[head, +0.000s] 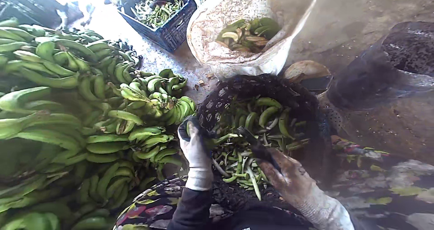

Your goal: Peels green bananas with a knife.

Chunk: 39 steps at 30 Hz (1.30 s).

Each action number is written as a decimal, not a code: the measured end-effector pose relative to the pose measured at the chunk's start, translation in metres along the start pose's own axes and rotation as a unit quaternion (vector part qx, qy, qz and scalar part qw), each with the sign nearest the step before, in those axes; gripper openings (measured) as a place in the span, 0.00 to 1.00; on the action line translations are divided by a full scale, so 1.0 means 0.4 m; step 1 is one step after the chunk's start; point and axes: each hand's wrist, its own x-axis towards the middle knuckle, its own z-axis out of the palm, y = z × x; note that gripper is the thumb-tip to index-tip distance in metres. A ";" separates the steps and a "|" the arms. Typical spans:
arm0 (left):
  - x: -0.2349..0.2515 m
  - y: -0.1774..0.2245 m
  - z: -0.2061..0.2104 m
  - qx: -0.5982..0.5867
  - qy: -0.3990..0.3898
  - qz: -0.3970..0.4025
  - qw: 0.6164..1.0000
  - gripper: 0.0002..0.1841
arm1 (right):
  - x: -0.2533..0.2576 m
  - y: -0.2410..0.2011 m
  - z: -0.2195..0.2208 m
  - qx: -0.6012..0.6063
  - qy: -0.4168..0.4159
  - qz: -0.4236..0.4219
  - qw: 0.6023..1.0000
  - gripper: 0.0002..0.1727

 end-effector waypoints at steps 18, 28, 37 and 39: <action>-0.071 0.094 -0.036 -0.102 -0.157 0.118 0.975 0.15 | -0.041 -0.044 0.012 0.040 -0.026 -0.087 0.995 0.22; -0.118 0.054 0.056 -0.107 -0.115 -0.020 0.987 0.18 | 0.018 0.002 0.079 -0.134 0.096 -0.183 0.969 0.15; -0.253 0.008 -0.036 0.005 -0.142 -0.185 0.973 0.26 | -0.017 0.012 0.071 -0.024 -0.171 0.033 0.984 0.21; -0.272 0.012 -0.079 0.009 -0.156 -0.235 0.960 0.26 | -0.008 0.023 0.029 0.133 -0.327 0.156 0.923 0.24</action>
